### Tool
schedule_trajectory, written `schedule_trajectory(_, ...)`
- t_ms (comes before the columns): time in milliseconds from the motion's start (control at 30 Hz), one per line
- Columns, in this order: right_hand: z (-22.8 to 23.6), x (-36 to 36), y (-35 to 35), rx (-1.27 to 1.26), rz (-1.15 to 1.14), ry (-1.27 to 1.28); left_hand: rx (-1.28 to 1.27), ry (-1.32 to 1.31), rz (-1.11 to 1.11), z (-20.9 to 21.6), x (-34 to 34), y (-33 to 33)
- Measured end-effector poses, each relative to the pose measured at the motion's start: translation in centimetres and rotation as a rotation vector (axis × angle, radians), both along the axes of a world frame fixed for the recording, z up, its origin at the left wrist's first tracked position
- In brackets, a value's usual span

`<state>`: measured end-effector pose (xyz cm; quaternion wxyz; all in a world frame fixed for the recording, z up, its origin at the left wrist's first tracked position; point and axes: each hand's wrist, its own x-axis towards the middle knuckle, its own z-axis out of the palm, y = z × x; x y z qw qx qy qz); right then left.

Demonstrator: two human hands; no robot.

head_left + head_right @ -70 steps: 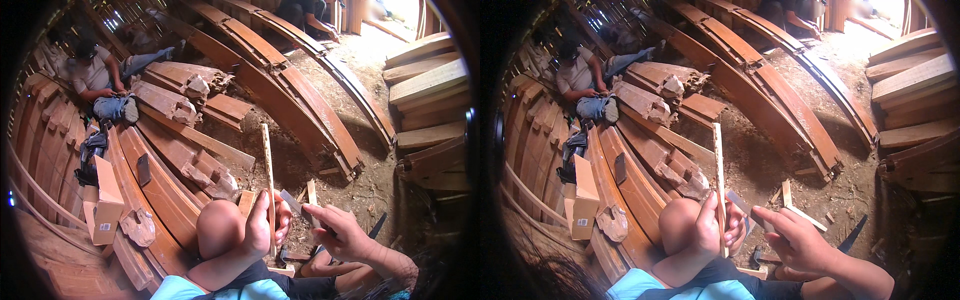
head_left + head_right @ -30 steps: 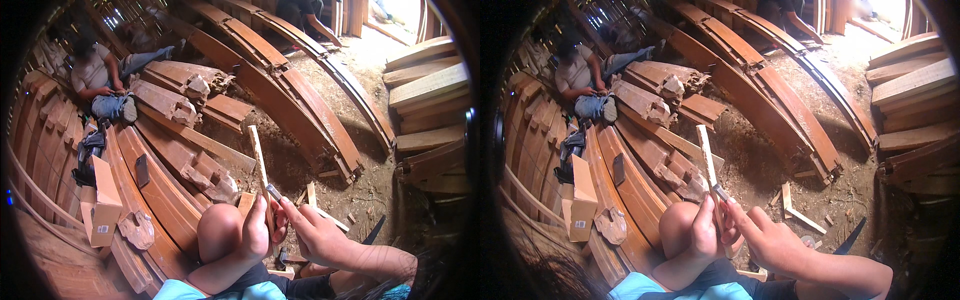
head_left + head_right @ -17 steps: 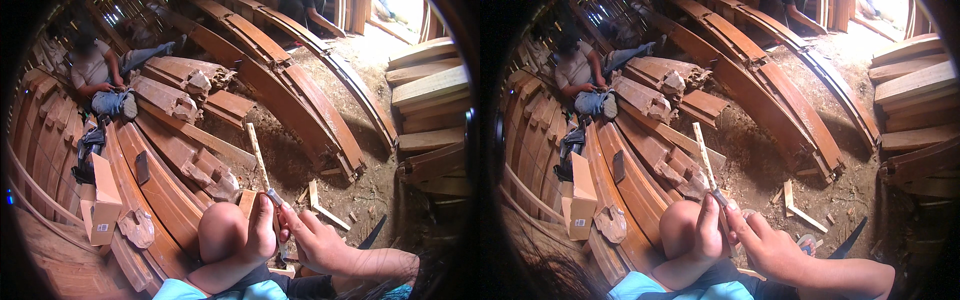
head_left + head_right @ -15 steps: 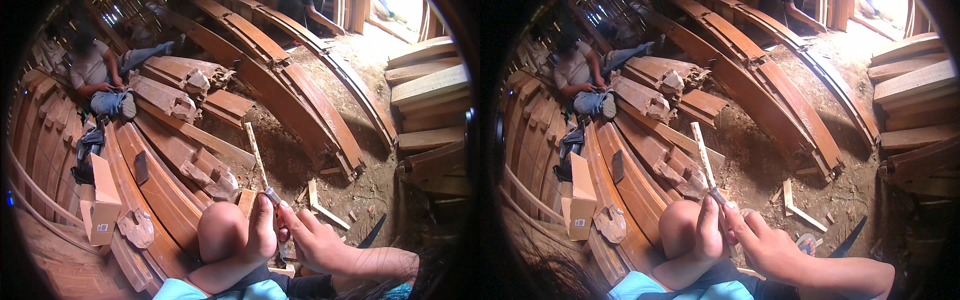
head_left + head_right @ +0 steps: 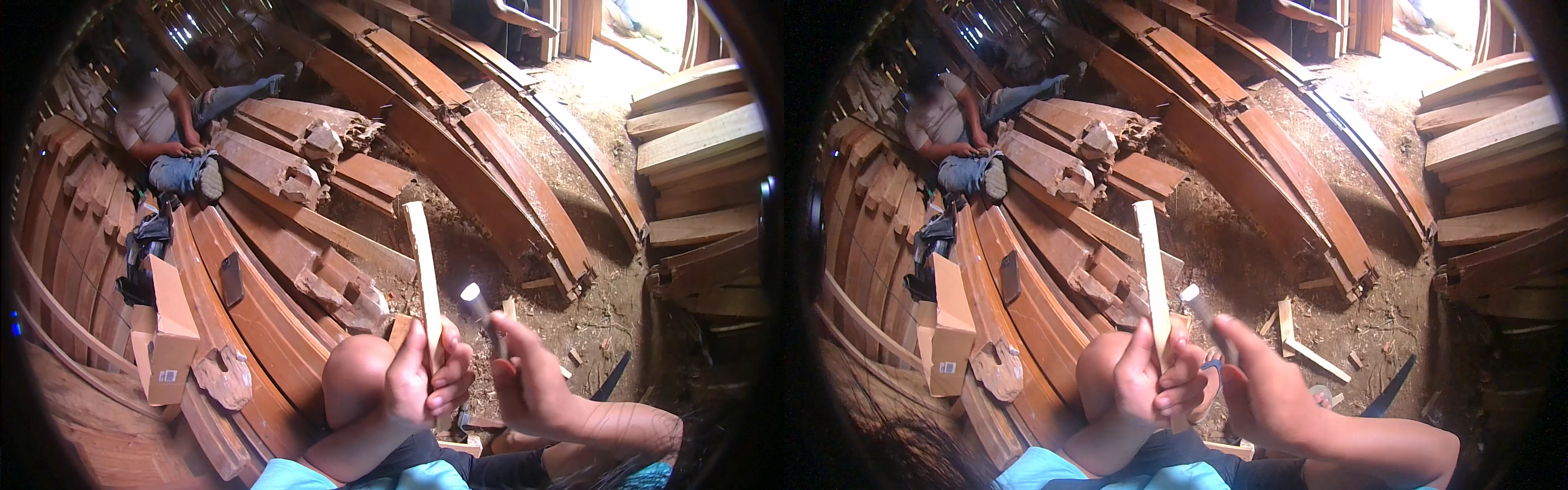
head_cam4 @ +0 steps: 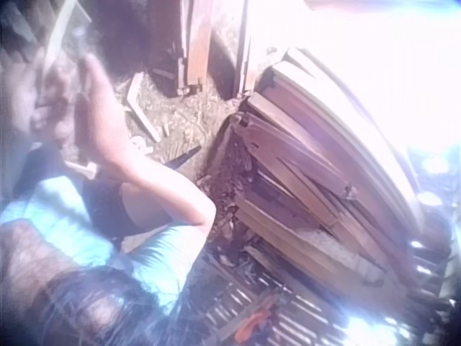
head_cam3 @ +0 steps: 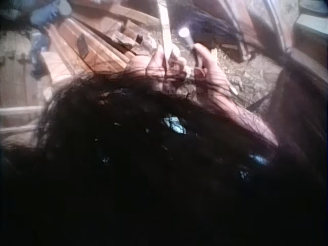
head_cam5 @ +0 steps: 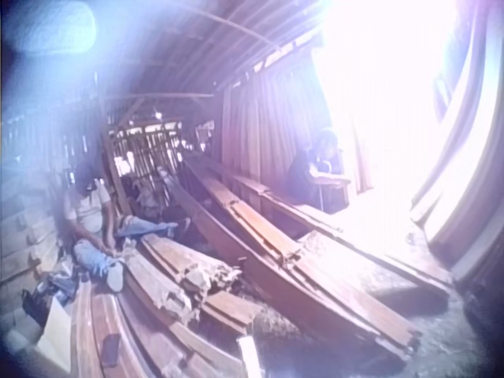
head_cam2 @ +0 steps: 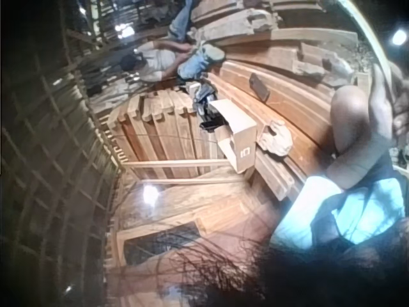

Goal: The person sits on the floor and uses a hand saw to cut a small wooden stick, then uses a chisel to carve and shape the stick. The person repeatedly inspects the carved piece and continues refining its shape.

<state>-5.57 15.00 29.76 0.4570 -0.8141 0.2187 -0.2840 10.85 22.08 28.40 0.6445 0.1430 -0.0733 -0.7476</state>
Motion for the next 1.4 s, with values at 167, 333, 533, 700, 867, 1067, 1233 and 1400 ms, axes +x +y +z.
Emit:
schedule_trajectory(167, 1.0, -1.0, -1.3, 0.126, -0.144, -0.098, -0.144, 0.204, -0.257, 0.5, 0.3, -0.2)
schedule_trajectory(333, 1.8, -0.9, -1.3, 0.145, -0.129, -0.142, -0.132, 0.213, -0.285, 0.2, -0.2, 0.0)
schedule_trajectory(533, 2.2, -1.5, -1.4, 0.172, -0.108, -0.097, -0.117, 0.047, -0.272, -0.3, -1.1, -0.1)
schedule_trajectory(700, 2.3, -1.7, -2.2, 0.384, -0.181, -0.256, -0.092, -0.386, -0.288, -0.4, -2.5, 0.0)
schedule_trajectory(867, 2.6, -1.7, -3.1, 0.629, -0.227, -0.396, -0.017, -0.641, -0.338, -0.7, -3.6, 0.2)
schedule_trajectory(1067, 1.9, -1.9, -3.2, 0.619, -0.072, -0.073, -0.089, -0.618, -0.136, 0.2, -4.1, -1.0)
schedule_trajectory(1233, 1.6, -0.9, -2.6, 0.414, -0.149, -0.112, -0.090, -0.547, 0.021, -0.5, -2.4, -1.1)
schedule_trajectory(1400, 3.5, -1.7, -2.5, 0.255, -0.033, 0.083, 0.209, -0.634, 0.273, 2.2, -2.8, -1.5)
